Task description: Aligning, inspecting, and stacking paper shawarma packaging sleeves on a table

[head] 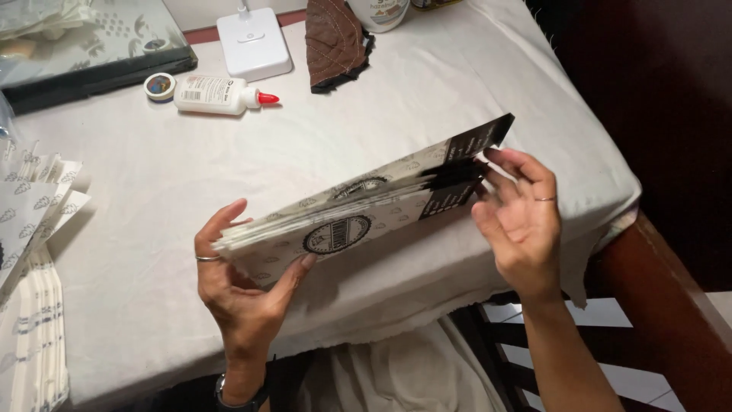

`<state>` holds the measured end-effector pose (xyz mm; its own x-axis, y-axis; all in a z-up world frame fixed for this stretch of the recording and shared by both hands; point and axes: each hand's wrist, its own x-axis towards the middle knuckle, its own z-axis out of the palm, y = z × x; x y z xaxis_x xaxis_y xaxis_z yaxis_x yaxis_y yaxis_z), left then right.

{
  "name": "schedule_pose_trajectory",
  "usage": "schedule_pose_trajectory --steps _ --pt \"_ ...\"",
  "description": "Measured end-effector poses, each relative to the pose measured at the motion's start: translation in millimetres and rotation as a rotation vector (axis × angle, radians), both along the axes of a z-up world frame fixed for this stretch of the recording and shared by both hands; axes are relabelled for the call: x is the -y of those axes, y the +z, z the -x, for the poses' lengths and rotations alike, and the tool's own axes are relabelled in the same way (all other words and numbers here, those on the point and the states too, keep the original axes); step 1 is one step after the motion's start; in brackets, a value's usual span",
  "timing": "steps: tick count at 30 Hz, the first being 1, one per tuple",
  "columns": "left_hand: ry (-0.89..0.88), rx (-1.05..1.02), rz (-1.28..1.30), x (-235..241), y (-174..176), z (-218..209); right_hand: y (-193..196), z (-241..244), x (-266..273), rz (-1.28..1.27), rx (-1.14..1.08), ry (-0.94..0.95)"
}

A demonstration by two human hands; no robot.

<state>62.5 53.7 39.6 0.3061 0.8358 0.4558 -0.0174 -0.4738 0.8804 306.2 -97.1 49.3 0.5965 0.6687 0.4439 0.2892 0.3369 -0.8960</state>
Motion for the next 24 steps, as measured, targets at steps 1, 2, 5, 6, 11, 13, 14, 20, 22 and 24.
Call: schedule_pose_trajectory --steps 1,2,5,6,11,13,14,20,22,24 --pt "-0.003 -0.001 0.001 0.3 -1.5 0.8 -2.9 -5.3 -1.5 0.001 -0.001 -0.003" --pt "0.024 -0.046 -0.037 0.6 -2.9 1.5 -5.6 -10.6 -3.0 0.016 -0.027 -0.058" --pt "0.057 -0.077 -0.077 -1.3 -5.8 0.8 -2.8 -16.9 -6.1 0.04 0.04 -0.171" --pt "0.063 -0.07 -0.074 -1.3 -7.5 1.2 -1.1 -16.3 -5.8 0.055 0.128 -0.229" --pt "0.059 -0.063 -0.071 0.7 -6.9 1.7 -12.8 -33.7 -6.8 0.2 0.168 -0.239" --pt "0.055 -0.065 -0.055 1.0 -4.6 2.1 -18.3 -38.6 -4.6 0.223 0.092 -0.24" --pt "0.053 -0.079 -0.129 0.8 -2.3 1.9 -20.5 -41.8 -2.0 0.194 0.072 -0.227" --pt "0.05 -0.099 -0.206 1.5 -2.5 -1.0 -17.8 -52.4 -4.2 0.078 0.137 -0.225" --pt "0.059 -0.113 -0.197 1.8 -2.8 -0.3 -16.2 -48.2 -4.1 0.071 0.215 -0.223" --pt "0.063 -0.108 -0.202 2.3 0.1 -0.1 -13.0 -39.8 -3.9 0.159 0.235 -0.241"
